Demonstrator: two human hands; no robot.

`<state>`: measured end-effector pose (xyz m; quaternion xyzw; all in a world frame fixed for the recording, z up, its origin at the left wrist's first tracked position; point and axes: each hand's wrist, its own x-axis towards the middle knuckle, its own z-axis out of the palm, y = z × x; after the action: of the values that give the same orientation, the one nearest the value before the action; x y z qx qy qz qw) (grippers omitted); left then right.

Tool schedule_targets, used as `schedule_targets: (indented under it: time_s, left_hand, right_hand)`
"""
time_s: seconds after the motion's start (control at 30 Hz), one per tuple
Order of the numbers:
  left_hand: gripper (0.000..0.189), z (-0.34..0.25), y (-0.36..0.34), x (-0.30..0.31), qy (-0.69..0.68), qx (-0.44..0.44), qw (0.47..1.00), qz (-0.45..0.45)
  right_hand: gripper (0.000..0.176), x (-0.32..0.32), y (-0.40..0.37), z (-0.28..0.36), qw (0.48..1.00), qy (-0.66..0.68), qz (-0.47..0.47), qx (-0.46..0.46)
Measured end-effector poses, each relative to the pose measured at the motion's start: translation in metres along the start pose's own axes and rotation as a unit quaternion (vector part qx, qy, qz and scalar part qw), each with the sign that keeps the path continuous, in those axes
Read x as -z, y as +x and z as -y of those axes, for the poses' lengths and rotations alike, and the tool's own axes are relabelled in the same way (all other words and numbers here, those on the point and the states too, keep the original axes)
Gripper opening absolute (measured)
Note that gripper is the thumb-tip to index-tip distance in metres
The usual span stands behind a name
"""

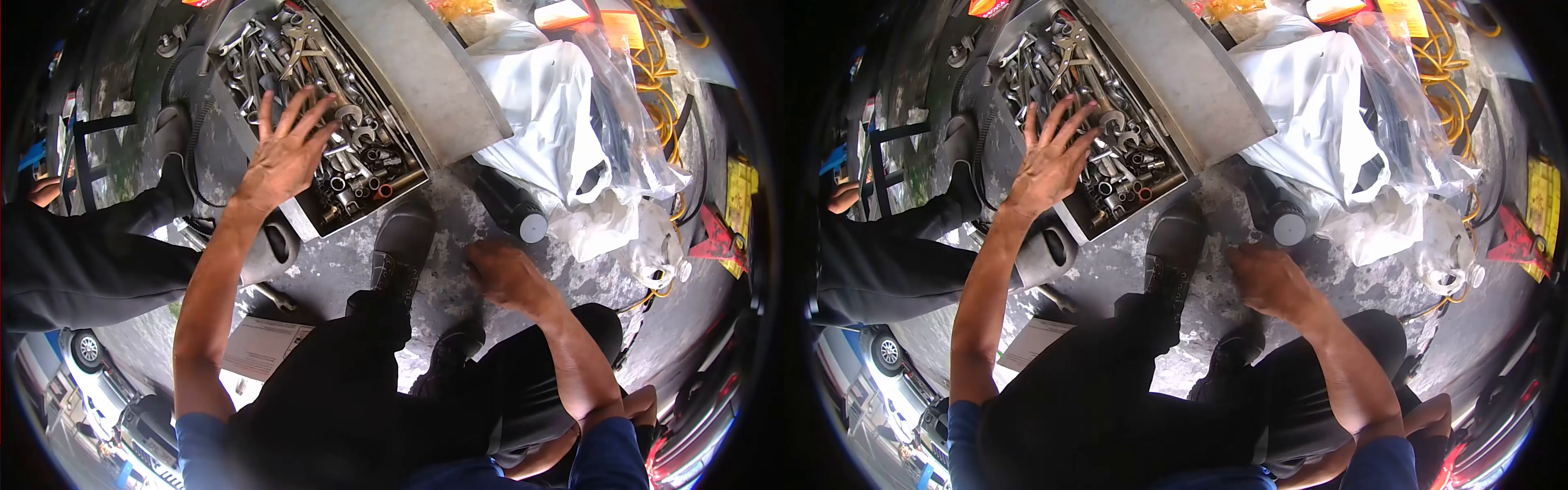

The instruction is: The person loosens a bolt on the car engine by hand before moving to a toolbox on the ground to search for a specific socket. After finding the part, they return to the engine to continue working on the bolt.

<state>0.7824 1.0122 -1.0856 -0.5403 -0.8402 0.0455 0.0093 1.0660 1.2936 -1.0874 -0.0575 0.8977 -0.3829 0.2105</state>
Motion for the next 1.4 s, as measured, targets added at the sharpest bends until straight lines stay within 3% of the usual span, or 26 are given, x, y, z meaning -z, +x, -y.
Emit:
schedule_targets:
  time_s: [0.13, 0.23, 0.47, 0.57, 0.7, 0.73, 0.83, 0.87, 1.17, 1.27, 1.4]
  left_hand:
    - [0.035, -0.033, 0.003, -0.016, -0.161, -0.133, 0.975, 0.073]
    - [0.022, -0.041, -0.004, -0.033, -0.245, -0.099, 0.963, 0.059]
    - [0.020, -0.021, -0.033, -0.024, -0.264, -0.083, 0.959, 0.063]
    - [0.017, -0.028, -0.037, -0.031, -0.244, -0.059, 0.968, -0.005]
    - [0.032, -0.054, -0.027, -0.023, -0.204, 0.043, 0.978, 0.023]
    - [0.044, -0.055, -0.022, -0.021, -0.197, 0.045, 0.978, 0.059]
    - [0.049, -0.068, -0.008, -0.013, -0.178, 0.096, 0.969, 0.142]
    - [0.048, -0.071, -0.007, -0.021, -0.186, 0.107, 0.969, 0.125]
    - [0.037, -0.079, -0.008, -0.030, -0.172, 0.133, 0.972, 0.088]
    - [0.035, -0.070, -0.020, -0.029, -0.167, 0.077, 0.981, 0.057]
    - [0.030, -0.071, -0.022, -0.024, -0.162, 0.128, 0.978, 0.037]
  right_hand:
    - [0.013, -0.005, 0.006, 0.005, 0.998, -0.037, 0.026, 0.049]
    - [0.013, -0.006, 0.009, 0.008, 0.998, -0.028, 0.046, 0.033]
    - [0.013, 0.010, 0.006, 0.001, 0.998, 0.017, 0.042, -0.047]
    - [0.011, 0.010, 0.003, -0.002, 0.998, 0.014, 0.022, -0.053]
    - [0.009, 0.010, 0.003, -0.001, 0.998, 0.019, 0.022, -0.047]
    - [0.009, 0.010, 0.004, 0.000, 0.999, 0.018, 0.021, -0.042]
    - [0.008, 0.006, 0.005, 0.001, 0.999, 0.013, 0.027, -0.035]
    - [0.008, 0.005, 0.006, 0.001, 0.999, 0.011, 0.028, -0.035]
    - [0.007, 0.003, 0.011, 0.001, 0.999, 0.005, 0.039, -0.031]
    - [0.009, 0.004, 0.009, -0.002, 0.999, 0.012, 0.022, -0.033]
    - [0.008, 0.004, 0.006, -0.004, 0.998, 0.016, -0.010, -0.054]
